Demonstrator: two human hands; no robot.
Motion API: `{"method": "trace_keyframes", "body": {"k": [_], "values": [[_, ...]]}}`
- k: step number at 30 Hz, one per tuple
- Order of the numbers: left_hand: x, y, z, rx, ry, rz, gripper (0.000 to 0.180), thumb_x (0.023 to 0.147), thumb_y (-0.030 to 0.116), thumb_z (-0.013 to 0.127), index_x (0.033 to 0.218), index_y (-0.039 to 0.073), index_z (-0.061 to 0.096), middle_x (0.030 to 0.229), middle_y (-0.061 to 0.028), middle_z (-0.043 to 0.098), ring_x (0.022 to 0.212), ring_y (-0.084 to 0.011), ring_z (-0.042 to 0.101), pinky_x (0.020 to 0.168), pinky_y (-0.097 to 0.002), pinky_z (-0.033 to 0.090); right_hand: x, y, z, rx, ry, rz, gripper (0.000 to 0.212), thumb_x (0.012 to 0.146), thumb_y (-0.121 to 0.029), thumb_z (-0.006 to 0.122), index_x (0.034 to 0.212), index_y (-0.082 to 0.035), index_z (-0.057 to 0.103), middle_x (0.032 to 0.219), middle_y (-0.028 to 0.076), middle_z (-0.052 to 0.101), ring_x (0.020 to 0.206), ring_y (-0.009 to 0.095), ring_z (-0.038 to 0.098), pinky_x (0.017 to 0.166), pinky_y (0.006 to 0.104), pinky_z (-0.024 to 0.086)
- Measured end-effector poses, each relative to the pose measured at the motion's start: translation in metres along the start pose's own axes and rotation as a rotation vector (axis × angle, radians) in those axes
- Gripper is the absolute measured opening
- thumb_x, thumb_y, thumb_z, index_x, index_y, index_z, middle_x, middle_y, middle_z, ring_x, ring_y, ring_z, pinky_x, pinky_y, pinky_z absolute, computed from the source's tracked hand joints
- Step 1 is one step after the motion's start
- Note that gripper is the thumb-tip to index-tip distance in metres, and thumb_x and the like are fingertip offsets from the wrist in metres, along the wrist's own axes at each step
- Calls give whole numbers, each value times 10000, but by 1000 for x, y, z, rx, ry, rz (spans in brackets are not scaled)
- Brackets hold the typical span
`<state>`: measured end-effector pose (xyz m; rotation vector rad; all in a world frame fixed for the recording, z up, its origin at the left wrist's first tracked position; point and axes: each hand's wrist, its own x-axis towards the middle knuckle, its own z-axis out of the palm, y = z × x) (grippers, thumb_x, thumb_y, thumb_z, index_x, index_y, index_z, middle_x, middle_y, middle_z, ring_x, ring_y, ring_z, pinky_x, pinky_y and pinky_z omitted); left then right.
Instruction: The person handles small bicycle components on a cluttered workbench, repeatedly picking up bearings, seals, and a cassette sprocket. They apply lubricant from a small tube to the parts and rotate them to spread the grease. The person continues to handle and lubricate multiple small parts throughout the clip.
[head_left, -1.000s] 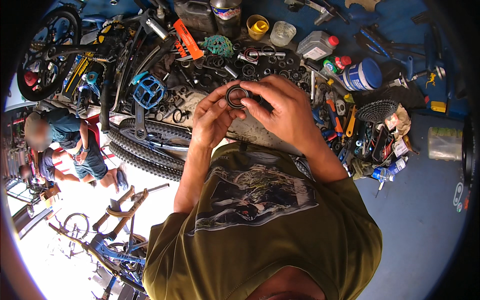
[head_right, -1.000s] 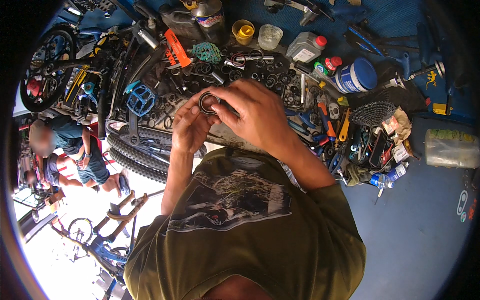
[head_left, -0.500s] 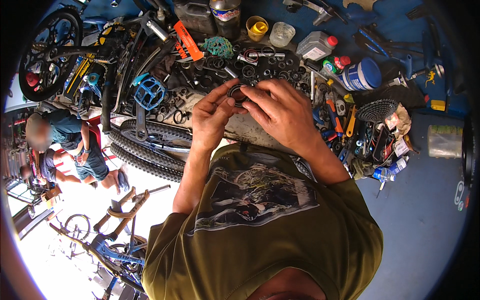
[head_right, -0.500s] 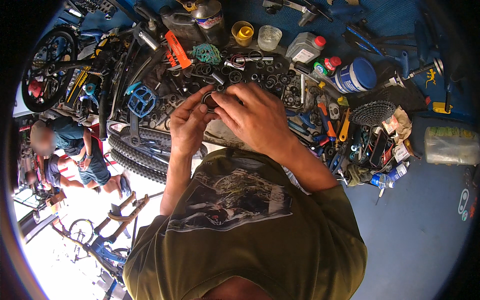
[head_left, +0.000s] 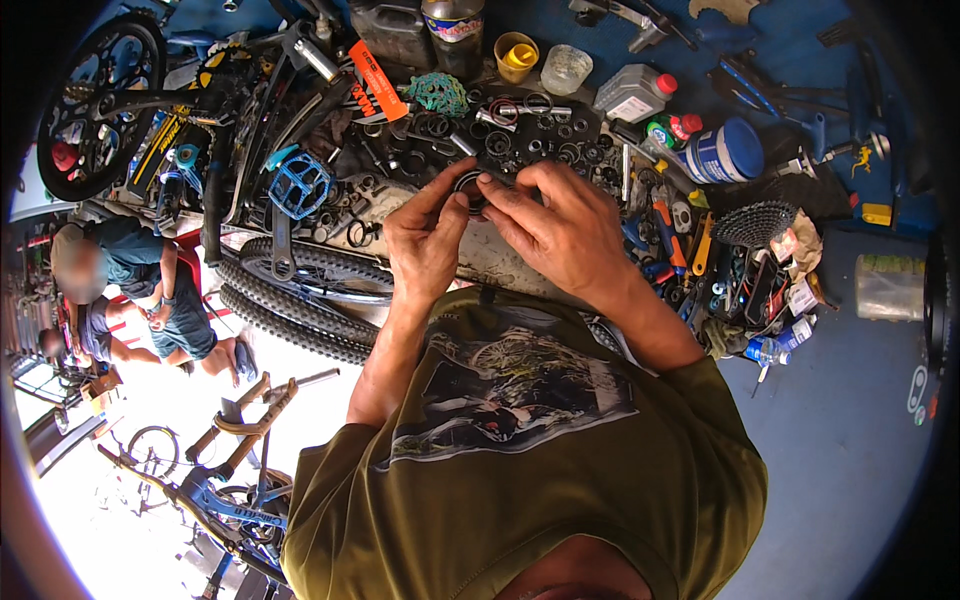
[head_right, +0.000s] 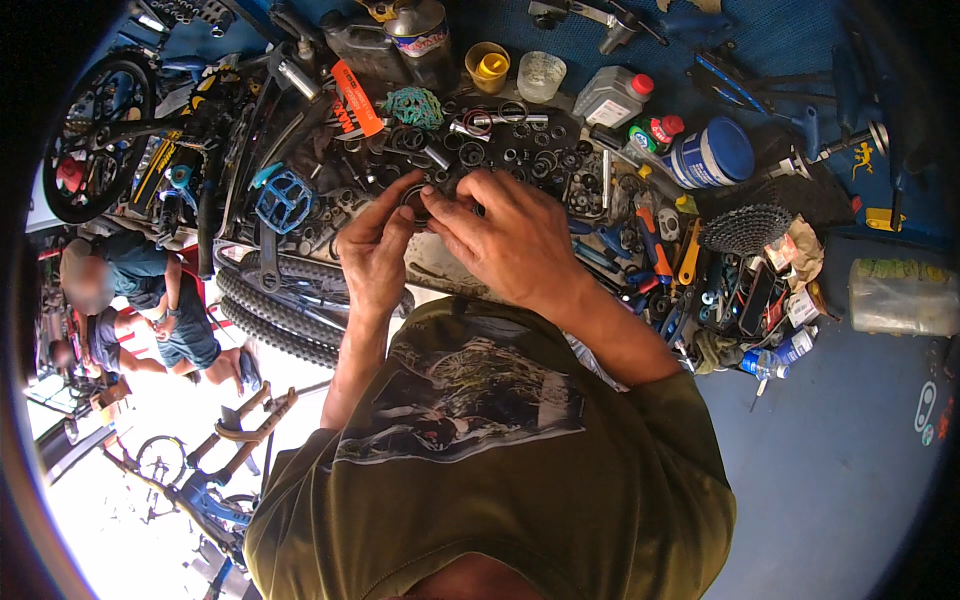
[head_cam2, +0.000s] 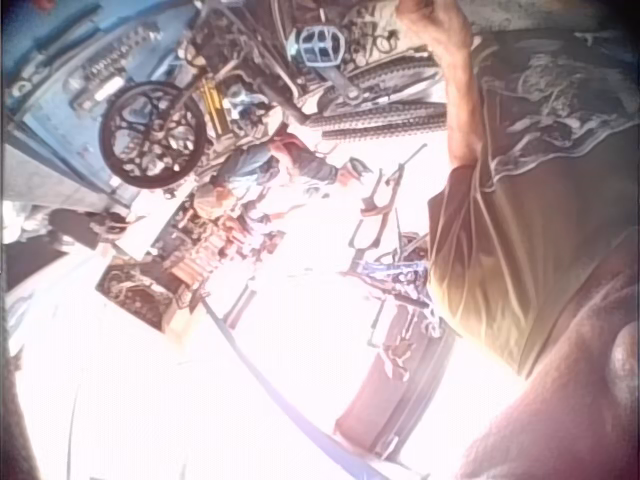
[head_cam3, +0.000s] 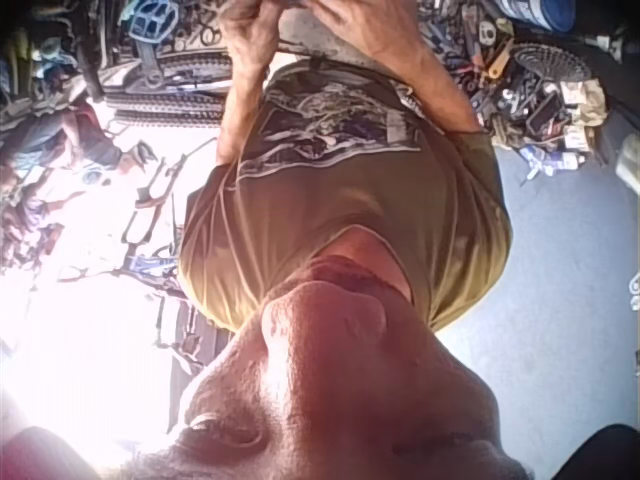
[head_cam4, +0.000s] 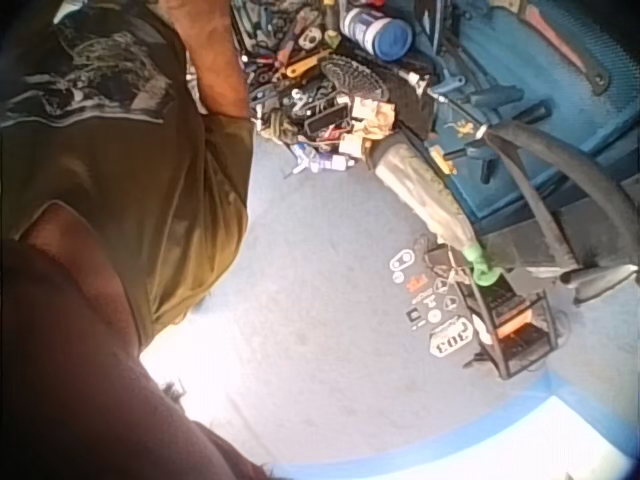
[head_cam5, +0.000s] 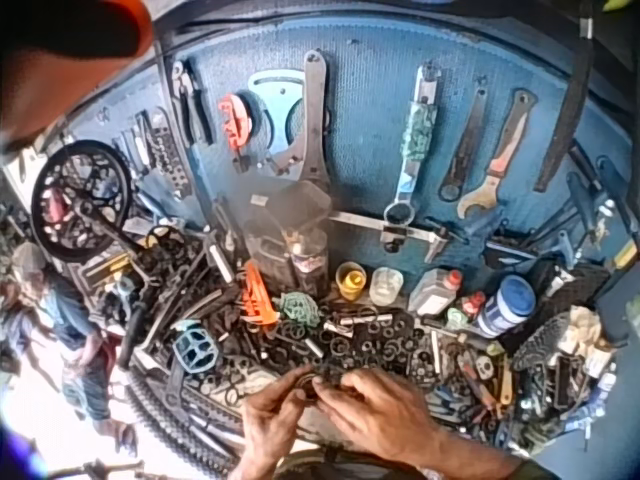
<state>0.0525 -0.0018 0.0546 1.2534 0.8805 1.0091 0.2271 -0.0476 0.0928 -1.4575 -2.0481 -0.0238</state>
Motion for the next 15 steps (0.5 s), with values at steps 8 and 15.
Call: {"method": "trace_keyframes", "body": {"k": [8, 15], "values": [[5, -6, -4, -84, -53, -51, 355, 994, 58, 563, 1336, -38, 582, 1113, -104, 700, 983, -124, 654, 840, -270, 547, 1, 1, -3, 118, 6, 109, 396, 776, -320, 821, 1136, -178, 737, 877, 8, 532, 681, 158, 577, 574, 306, 510], [17, -11, -3, -666, -219, -25, 385, 1039, 278, 544, 1312, 9, 508, 1062, -77, 606, 874, -154, 597, 698, -297, 532, 4, 2, -13, 264, 17, 153, 512, 752, -384, 834, 1223, -217, 722, 890, 18, 544, 646, 160, 578, 561, 295, 511]]}}
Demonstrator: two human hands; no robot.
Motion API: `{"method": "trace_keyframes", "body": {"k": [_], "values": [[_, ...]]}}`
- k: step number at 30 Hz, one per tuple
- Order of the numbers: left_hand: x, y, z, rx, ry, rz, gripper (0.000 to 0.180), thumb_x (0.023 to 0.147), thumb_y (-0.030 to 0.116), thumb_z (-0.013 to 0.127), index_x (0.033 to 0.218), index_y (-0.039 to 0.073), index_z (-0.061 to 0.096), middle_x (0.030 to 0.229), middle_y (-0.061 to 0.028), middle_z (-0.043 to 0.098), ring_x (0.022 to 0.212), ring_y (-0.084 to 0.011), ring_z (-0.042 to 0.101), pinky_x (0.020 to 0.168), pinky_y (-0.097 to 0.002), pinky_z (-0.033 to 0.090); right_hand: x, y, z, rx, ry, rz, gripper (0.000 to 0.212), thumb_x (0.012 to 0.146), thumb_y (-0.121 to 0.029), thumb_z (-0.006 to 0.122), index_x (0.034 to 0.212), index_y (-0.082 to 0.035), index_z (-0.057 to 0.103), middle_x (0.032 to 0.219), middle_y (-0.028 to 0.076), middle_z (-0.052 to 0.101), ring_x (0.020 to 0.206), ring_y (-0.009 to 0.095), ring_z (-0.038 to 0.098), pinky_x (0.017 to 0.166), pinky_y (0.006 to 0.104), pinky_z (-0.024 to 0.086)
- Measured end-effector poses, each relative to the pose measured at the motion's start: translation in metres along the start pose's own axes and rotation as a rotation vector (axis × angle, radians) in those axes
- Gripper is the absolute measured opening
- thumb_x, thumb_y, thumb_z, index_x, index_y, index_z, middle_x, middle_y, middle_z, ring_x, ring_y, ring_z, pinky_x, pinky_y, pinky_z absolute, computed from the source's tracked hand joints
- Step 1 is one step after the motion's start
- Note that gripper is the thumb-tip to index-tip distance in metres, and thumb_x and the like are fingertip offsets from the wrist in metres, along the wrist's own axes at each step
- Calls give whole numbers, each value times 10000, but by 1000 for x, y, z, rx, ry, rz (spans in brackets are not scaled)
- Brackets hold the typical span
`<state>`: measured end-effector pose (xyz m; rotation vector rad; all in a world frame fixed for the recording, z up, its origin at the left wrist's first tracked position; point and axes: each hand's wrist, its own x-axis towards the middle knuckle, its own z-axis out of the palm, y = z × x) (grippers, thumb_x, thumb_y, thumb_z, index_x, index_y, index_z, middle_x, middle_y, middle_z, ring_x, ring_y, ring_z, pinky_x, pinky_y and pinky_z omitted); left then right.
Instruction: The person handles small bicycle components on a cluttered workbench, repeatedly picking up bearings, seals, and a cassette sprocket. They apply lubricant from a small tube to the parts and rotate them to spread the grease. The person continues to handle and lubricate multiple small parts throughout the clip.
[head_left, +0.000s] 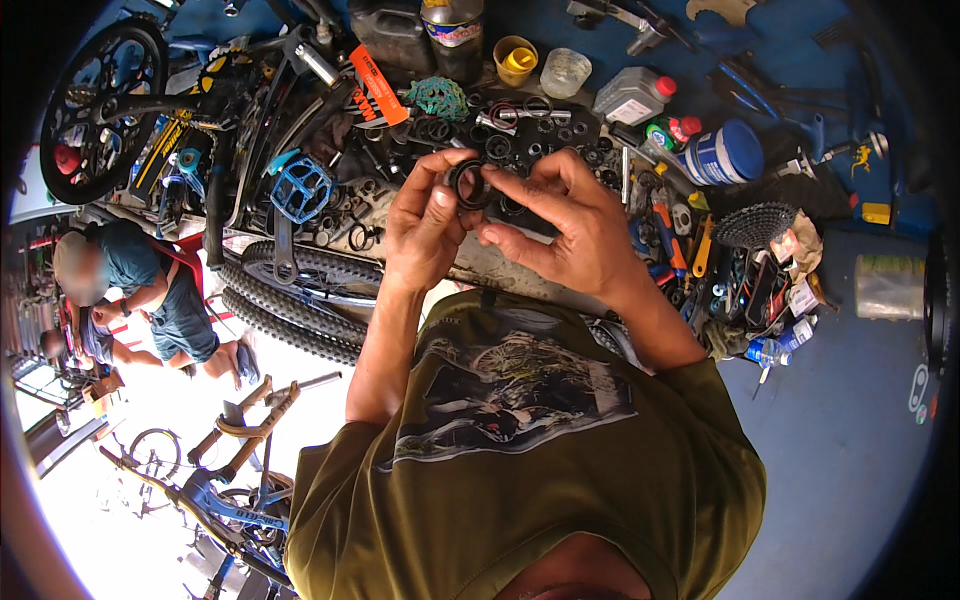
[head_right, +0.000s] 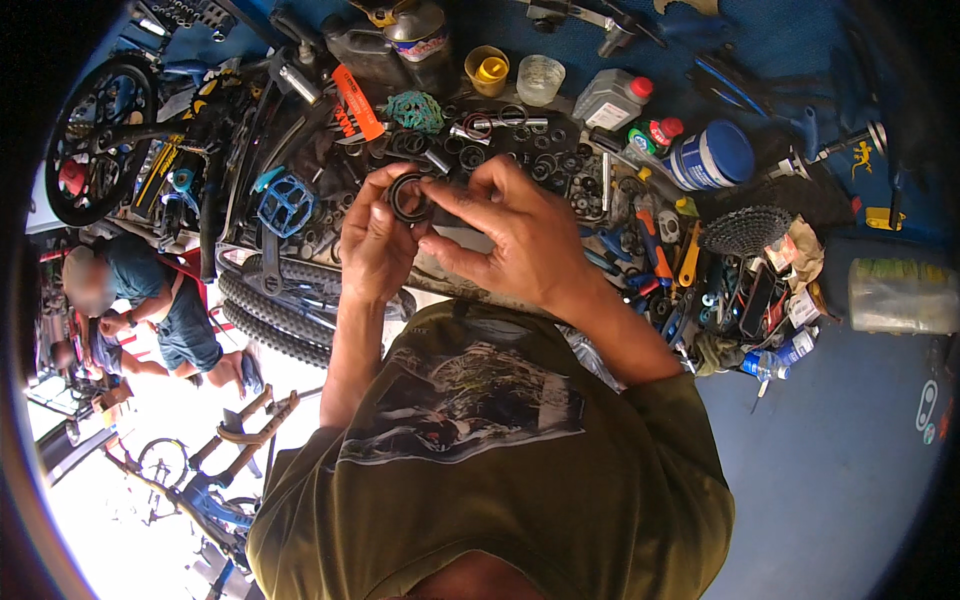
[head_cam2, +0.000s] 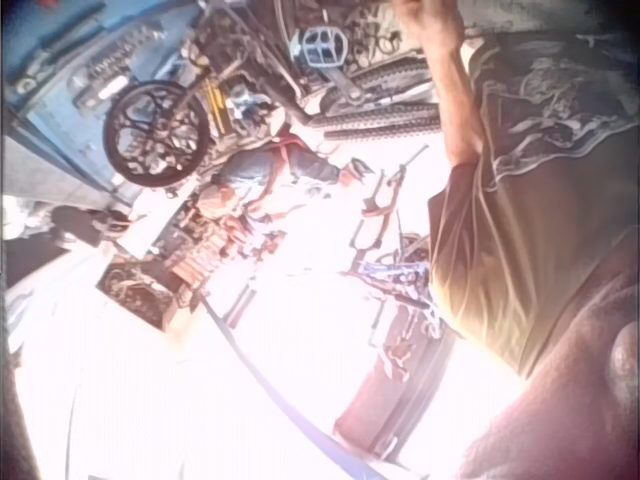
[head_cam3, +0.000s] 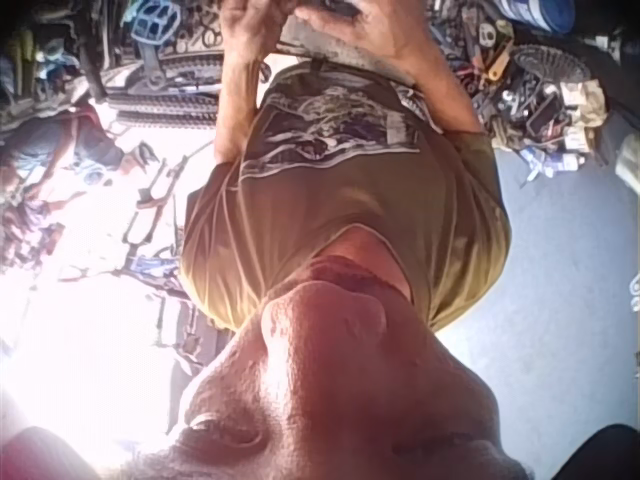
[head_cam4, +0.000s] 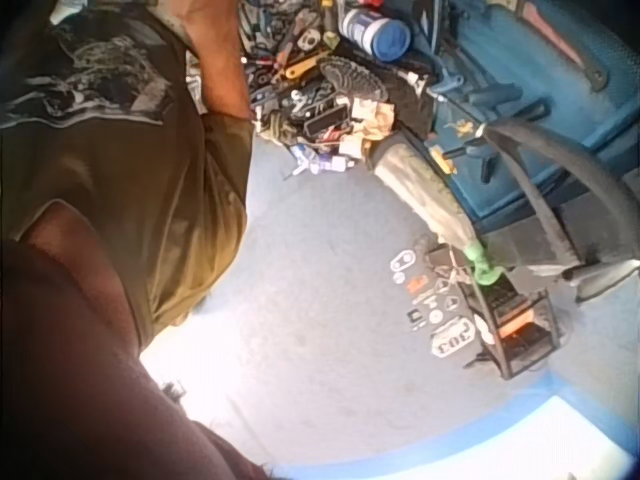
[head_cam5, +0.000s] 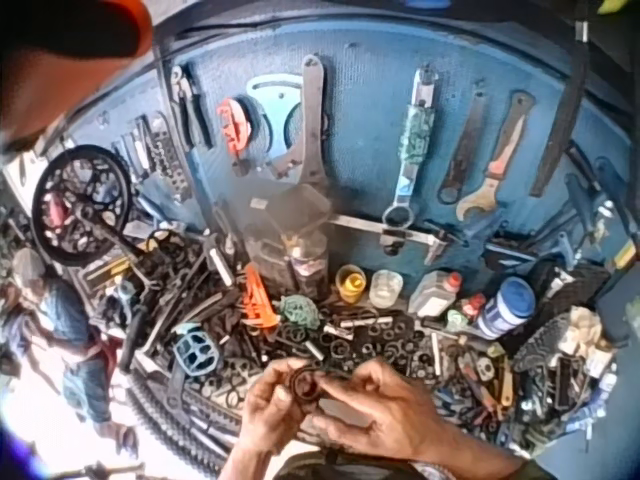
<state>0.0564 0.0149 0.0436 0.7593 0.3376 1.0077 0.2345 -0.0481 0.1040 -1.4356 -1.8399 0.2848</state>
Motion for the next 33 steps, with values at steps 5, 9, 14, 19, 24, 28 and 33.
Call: {"method": "trace_keyframes", "body": {"k": [5, 9, 14, 19, 24, 28, 33], "values": [[5, 1, 15, -31, 105, -44, 525, 1079, 497, 301, 1101, 26, 531, 786, -55, 522, 582, -129, 441, 518, -272, 402, -2, -3, 2, 37, -60, 1, 589, 748, -420, 826, 1292, -243, 684, 940, 28, 536, 698, 170, 596, 584, 309, 529], [7, 1, 22, -40, 224, -88, 533, 1080, 521, 249, 954, 63, 490, 606, -18, 430, 434, -101, 312, 406, -256, 283, -3, -7, 5, 75, -57, -5, 633, 739, -409, 826, 1329, -260, 655, 942, 31, 517, 702, 174, 593, 586, 320, 532], [7, 3, 25, 13, 325, -90, 481, 1083, 464, 277, 859, 84, 469, 549, -2, 385, 389, -92, 273, 355, -249, 205, -4, -11, 5, -64, -58, -68, 660, 735, -398, 820, 1358, -295, 626, 905, 30, 492, 675, 171, 574, 567, 316, 522], [5, 7, 25, 59, 279, -94, 440, 1071, 430, 312, 822, 102, 468, 587, -1, 420, 391, -91, 294, 347, -245, 220, 0, -20, -1, -117, -125, -60, 659, 741, -399, 814, 1363, -316, 613, 880, 29, 495, 668, 170, 576, 562, 321, 527], [4, 4, 16, -53, 280, -174, 400, 1056, 399, 349, 819, 99, 468, 579, 1, 408, 387, -103, 315, 348, -256, 231, 4, -20, -3, -141, -148, -80, 624, 735, -416, 805, 1330, -333, 636, 869, 27, 492, 670, 170, 580, 563, 330, 532], [5, 4, 12, -70, 289, -296, 341, 1036, 360, 378, 818, 117, 477, 578, 13, 393, 392, -103, 326, 346, -255, 233, 7, -14, -5, -129, -138, -139, 600, 727, -432, 799, 1302, -337, 656, 852, 30, 474, 669, 177, 568, 558, 336, 529], [4, 8, 20, -80, 317, -433, 296, 1025, 344, 389, 843, 132, 488, 559, 29, 377, 391, -94, 325, 334, -245, 213, 12, -5, -7, -156, -167, -211, 605, 707, -458, 809, 1281, -324, 672, 825, 32, 452, 665, 180, 548, 542, 332, 505]]}}
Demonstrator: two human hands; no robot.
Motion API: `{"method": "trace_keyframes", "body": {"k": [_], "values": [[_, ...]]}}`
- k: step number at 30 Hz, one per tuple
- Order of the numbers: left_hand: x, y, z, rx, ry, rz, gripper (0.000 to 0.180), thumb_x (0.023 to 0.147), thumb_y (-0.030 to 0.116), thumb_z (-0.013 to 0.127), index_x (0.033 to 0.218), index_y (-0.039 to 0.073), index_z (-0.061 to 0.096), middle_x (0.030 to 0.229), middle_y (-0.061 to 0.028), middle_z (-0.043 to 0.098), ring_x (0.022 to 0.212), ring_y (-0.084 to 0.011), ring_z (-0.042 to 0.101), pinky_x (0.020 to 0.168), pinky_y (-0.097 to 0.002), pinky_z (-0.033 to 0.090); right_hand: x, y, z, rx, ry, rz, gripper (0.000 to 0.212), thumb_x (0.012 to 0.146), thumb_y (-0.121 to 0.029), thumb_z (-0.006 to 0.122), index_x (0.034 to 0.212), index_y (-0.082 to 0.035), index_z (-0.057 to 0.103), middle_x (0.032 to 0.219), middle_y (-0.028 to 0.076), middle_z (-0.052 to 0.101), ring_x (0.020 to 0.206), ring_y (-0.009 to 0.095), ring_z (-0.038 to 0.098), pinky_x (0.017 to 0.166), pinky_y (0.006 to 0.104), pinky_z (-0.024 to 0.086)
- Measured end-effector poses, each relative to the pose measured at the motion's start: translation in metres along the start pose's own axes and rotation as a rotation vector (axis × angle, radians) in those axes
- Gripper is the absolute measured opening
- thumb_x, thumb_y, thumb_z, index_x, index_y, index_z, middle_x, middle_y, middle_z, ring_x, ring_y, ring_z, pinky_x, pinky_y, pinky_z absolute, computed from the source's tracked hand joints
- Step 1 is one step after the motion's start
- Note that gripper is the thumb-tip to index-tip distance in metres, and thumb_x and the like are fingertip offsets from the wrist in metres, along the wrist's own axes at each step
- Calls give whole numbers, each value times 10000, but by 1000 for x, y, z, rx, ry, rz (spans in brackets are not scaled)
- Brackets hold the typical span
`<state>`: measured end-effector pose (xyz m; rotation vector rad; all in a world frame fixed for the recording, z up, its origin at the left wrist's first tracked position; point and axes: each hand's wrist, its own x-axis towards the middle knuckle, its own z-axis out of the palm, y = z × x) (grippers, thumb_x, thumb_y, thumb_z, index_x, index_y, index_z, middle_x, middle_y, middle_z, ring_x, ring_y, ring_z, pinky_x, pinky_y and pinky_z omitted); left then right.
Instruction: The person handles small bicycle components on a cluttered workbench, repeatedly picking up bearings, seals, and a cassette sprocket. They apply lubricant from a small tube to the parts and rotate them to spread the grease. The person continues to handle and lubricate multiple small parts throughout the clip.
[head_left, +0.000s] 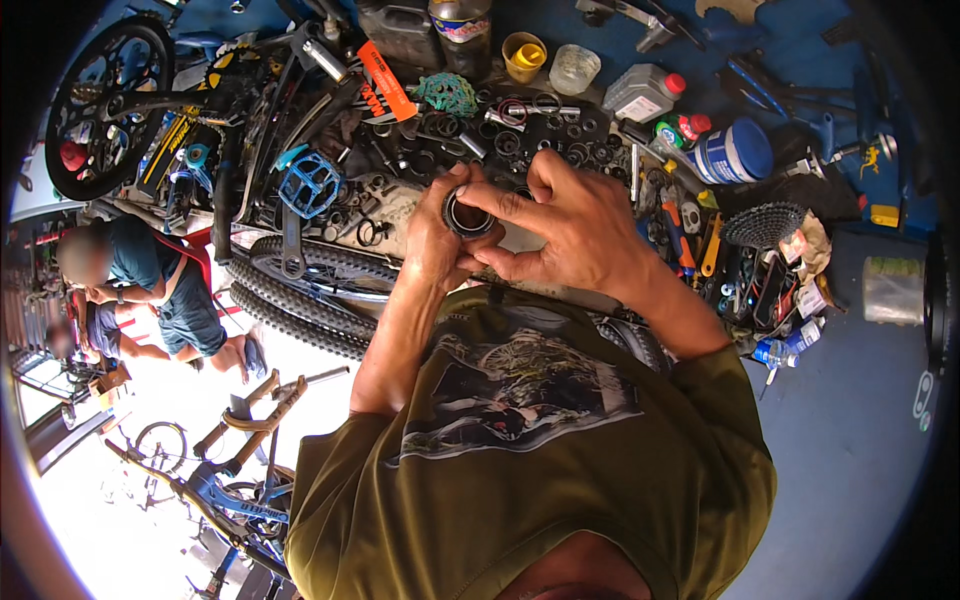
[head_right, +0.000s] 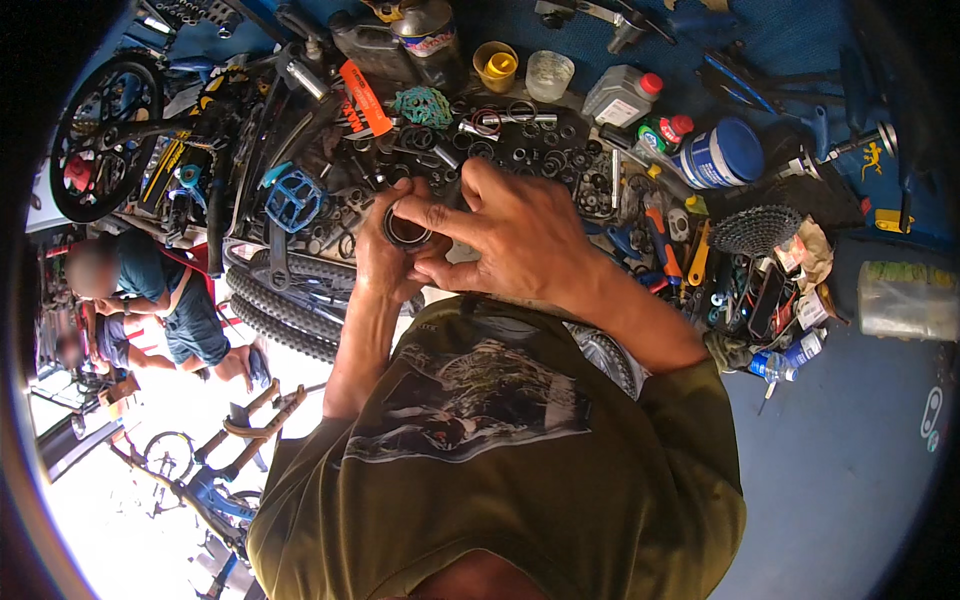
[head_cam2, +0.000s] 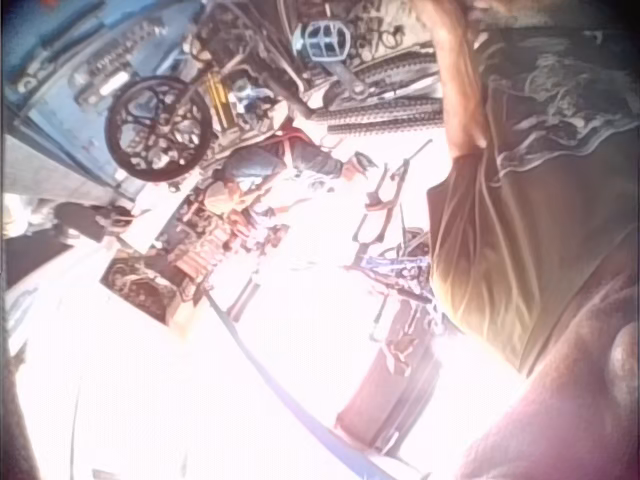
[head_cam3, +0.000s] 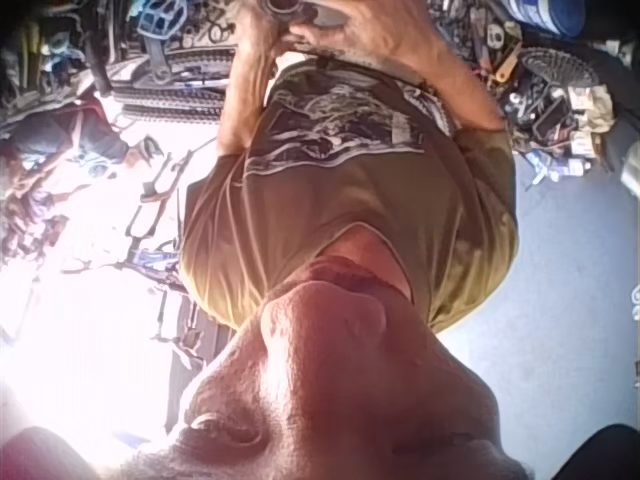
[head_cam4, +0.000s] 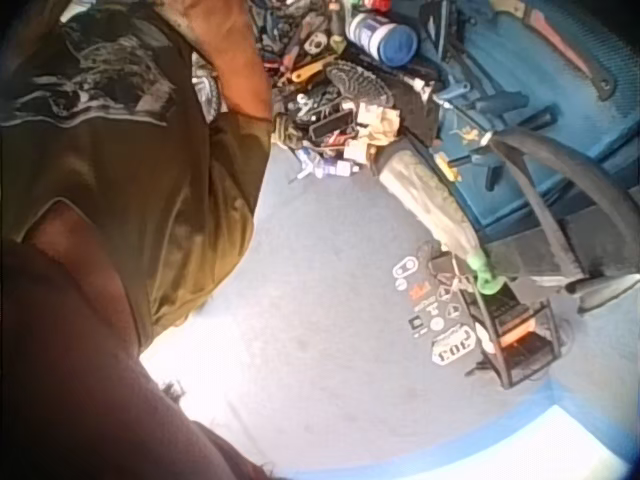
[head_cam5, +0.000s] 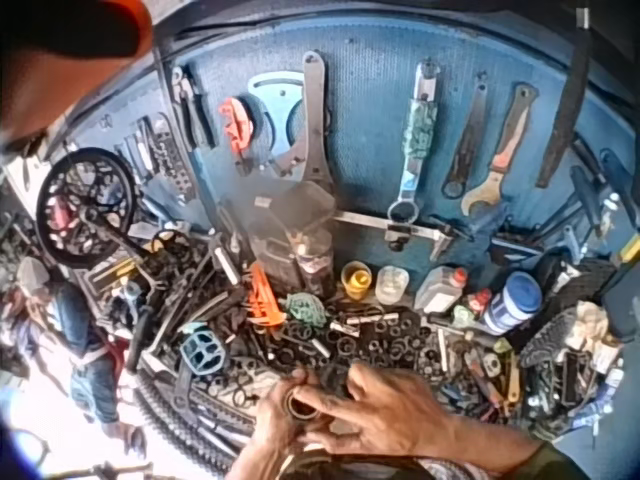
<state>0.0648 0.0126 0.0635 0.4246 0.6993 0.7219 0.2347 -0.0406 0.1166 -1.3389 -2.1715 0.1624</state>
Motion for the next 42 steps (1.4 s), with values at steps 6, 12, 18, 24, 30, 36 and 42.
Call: {"method": "trace_keyframes", "body": {"k": [6, 12, 18, 24, 30, 36, 42], "values": [[-2, -2, -3, -78, -33, -138, 257, 1016, 344, 400, 899, 142, 508, 564, 35, 380, 392, -86, 322, 307, -230, 193, 5, 7, 0, -15, 46, -108, 588, 665, -489, 834, 1213, -314, 714, 779, 21, 422, 604, 160, 491, 502, 309, 446], [-8, 0, 2, -83, -2, -235, 236, 1003, 350, 420, 918, 155, 521, 580, 47, 365, 401, -68, 289, 304, -214, 180, 8, 16, -1, 53, 37, -191, 527, 670, -476, 840, 1158, -306, 739, 760, 15, 402, 589, 159, 455, 484, 304, 411], [-6, 4, 4, -49, 53, -332, 238, 1008, 364, 422, 943, 157, 519, 570, 45, 376, 388, -58, 249, 308, -204, 158, 9, 25, -2, 169, -41, -187, 468, 725, -408, 817, 1176, -311, 738, 772, 10, 397, 619, 170, 463, 507, 304, 414], [-8, 5, 2, 12, 70, -251, 264, 1019, 349, 413, 971, 109, 513, 568, 19, 401, 368, -68, 231, 322, -217, 162, 12, 16, -9, 273, -82, -81, 315, 750, -207, 802, 1060, -259, 779, 817, 18, 462, 714, 176, 532, 580, 315, 467], [-13, 14, 13, 210, 83, -135, 288, 1027, 333, 403, 952, 75, 507, 573, 1, 413, 373, -68, 280, 330, -230, 161, 10, 7, -2, 359, 17, -6, 319, 692, -129, 830, 992, -233, 797, 826, 16, 474, 718, 172, 523, 599, 313, 470], [-9, 10, 9, 226, 54, -51, 298, 1033, 323, 385, 953, 65, 510, 574, -3, 424, 370, -73, 281, 333, -239, 166, 10, 4, 0, 364, 20, 44, 264, 702, -123, 828, 949, -209, 791, 847, 21, 500, 737, 177, 553, 610, 316, 477], [-6, 6, 10, 250, 92, 36, 294, 1037, 312, 367, 994, 58, 509, 575, -4, 426, 374, -75, 278, 334, -243, 176, 11, -2, -1, 321, 17, 91, 224, 716, -119, 823, 923, -195, 783, 846, 24, 520, 736, 175, 569, 614, 311, 485]]}}
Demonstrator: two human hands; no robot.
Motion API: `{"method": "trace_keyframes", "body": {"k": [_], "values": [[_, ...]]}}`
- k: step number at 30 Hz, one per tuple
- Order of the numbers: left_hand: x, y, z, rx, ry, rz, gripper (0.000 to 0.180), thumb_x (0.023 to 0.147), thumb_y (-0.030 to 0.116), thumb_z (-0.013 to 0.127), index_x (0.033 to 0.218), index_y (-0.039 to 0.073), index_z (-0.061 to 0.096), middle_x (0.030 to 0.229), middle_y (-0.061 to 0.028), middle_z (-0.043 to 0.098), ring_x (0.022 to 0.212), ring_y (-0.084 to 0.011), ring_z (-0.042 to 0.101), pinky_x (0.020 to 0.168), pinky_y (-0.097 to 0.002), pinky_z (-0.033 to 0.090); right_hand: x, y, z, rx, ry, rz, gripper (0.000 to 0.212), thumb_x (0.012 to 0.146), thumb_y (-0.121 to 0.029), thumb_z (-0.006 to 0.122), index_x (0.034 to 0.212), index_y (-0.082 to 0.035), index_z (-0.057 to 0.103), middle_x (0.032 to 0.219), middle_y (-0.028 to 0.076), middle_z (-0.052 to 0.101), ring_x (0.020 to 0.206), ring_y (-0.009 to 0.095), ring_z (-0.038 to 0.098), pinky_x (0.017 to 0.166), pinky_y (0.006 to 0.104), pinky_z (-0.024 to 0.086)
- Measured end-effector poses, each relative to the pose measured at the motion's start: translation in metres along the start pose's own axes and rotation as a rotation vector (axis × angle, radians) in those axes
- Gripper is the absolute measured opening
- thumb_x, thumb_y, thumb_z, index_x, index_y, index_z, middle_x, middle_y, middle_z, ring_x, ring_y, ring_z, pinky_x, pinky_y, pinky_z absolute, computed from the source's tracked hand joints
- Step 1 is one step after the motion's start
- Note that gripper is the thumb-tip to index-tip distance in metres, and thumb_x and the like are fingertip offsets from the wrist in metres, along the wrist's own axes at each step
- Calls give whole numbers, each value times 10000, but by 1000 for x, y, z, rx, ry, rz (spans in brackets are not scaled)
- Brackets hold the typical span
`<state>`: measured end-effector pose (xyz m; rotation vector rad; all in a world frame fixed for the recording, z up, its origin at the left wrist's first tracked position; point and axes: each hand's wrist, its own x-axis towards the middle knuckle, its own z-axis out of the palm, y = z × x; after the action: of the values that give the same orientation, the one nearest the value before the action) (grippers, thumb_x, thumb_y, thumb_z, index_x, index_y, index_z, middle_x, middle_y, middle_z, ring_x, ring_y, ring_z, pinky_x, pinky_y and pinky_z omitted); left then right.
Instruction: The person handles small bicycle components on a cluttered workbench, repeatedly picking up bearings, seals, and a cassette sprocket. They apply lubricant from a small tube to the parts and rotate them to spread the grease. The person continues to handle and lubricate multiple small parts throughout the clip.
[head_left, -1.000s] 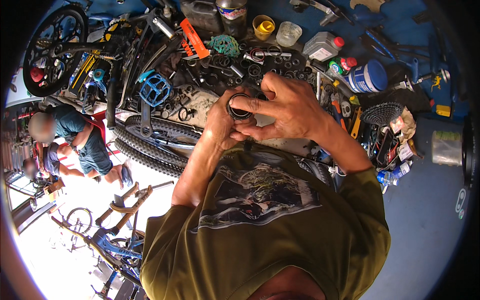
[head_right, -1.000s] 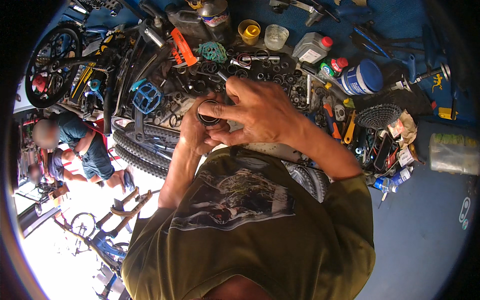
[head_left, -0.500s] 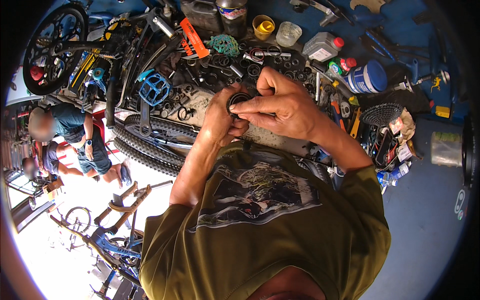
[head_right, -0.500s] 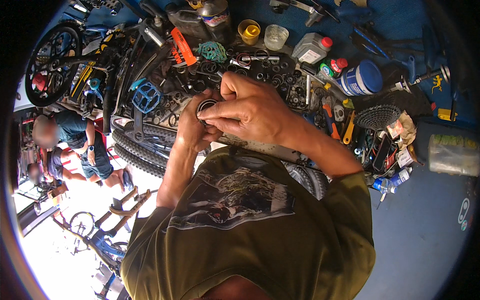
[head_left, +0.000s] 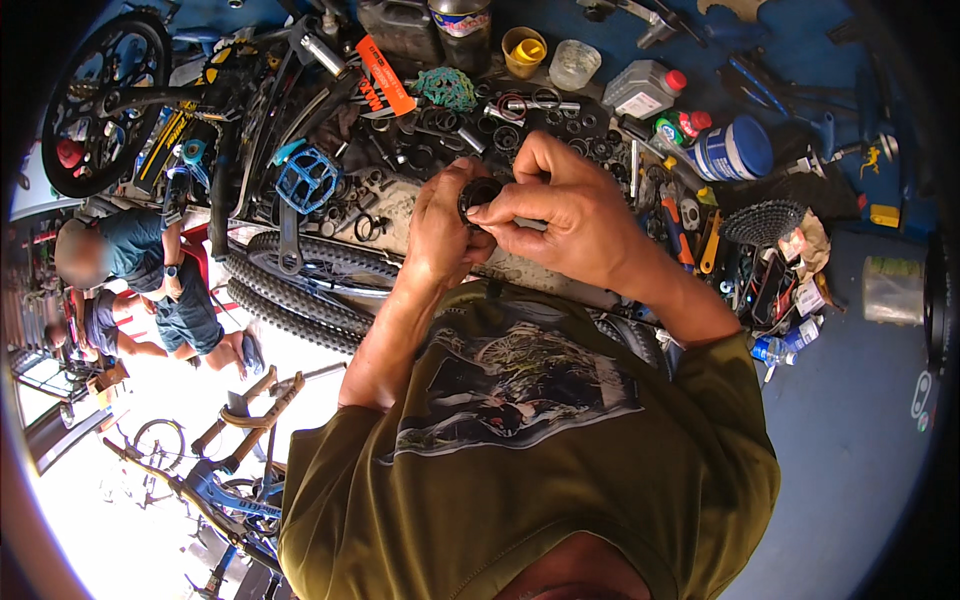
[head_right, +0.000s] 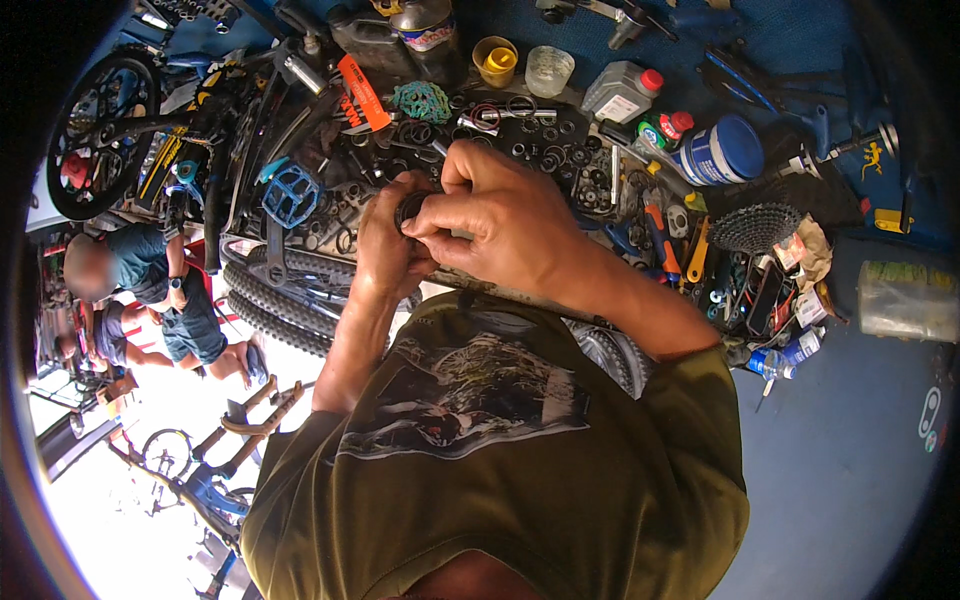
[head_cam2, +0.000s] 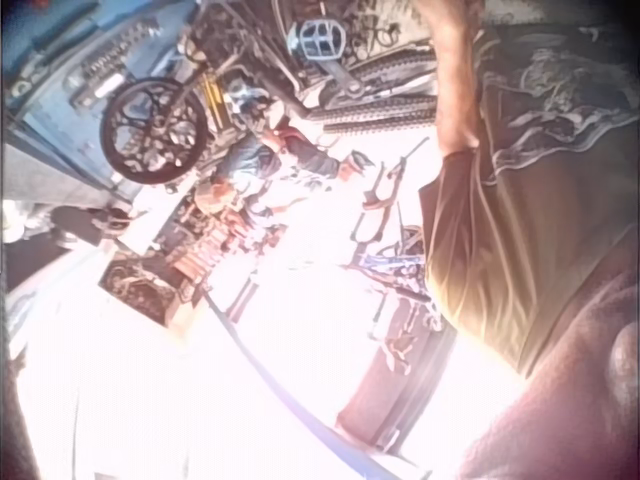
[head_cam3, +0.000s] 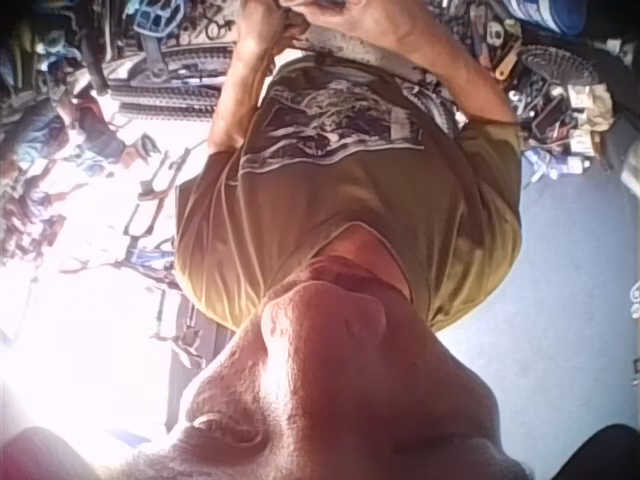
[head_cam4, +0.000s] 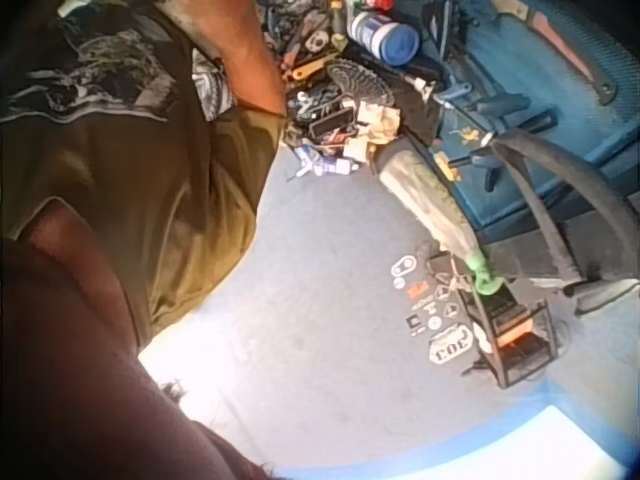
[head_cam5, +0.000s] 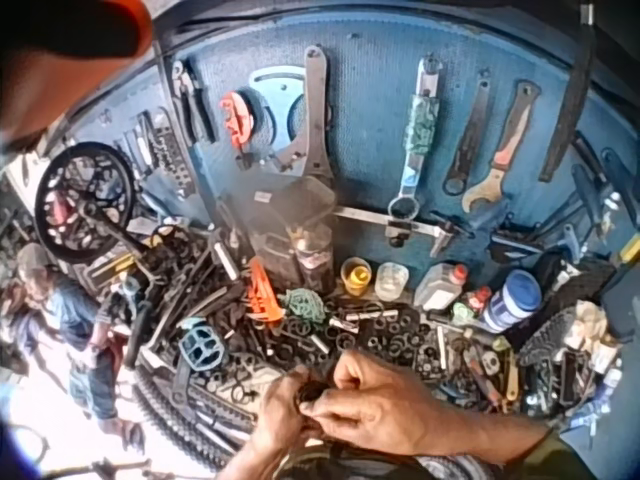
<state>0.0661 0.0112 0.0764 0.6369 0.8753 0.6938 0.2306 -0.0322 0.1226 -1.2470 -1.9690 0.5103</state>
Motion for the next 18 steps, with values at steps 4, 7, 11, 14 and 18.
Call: {"method": "trace_keyframes", "body": {"k": [4, 7, 11, 14, 18], "values": [[4, -1, -4, -124, -45, -92, 322, 1036, 339, 350, 1010, 59, 507, 568, 6, 399, 374, -78, 270, 330, -241, 177, 3, 5, 4, 58, 60, -29, 236, 740, -103, 810, 960, -185, 785, 836, 20, 515, 737, 169, 569, 612, 300, 478], [6, 7, -6, -324, -148, -268, 425, 1032, 420, 335, 925, 56, 525, 532, 34, 311, 370, -86, 234, 314, -235, 173, 6, 10, -8, 84, 133, -57, 347, 757, -82, 799, 1084, -196, 780, 853, 29, 502, 733, 155, 545, 607, 293, 466], [14, 5, -18, -404, -319, -375, 471, 1026, 469, 349, 823, 87, 535, 496, 50, 256, 373, -85, 214, 305, -228, 176, 2, 11, -10, -63, 120, -83, 416, 721, -72, 786, 1109, -222, 776, 878, 24, 488, 751, 169, 545, 600, 300, 476], [16, 4, -18, -430, -342, -364, 402, 1028, 444, 355, 888, 120, 547, 501, 48, 272, 373, -83, 226, 305, -221, 185, 1, 12, -4, -162, 67, -111, 441, 714, -90, 771, 1125, -248, 766, 899, 22, 486, 773, 182, 556, 601, 307, 494], [13, 6, -11, -325, -178, -259, 340, 1030, 371, 352, 979, 83, 525, 521, 37, 294, 377, -80, 222, 317, -229, 169, 3, 10, 3, -175, 40, -132, 408, 731, -121, 753, 1115, -259, 761, 903, 25, 489, 781, 193, 561, 605, 325, 509]]}}
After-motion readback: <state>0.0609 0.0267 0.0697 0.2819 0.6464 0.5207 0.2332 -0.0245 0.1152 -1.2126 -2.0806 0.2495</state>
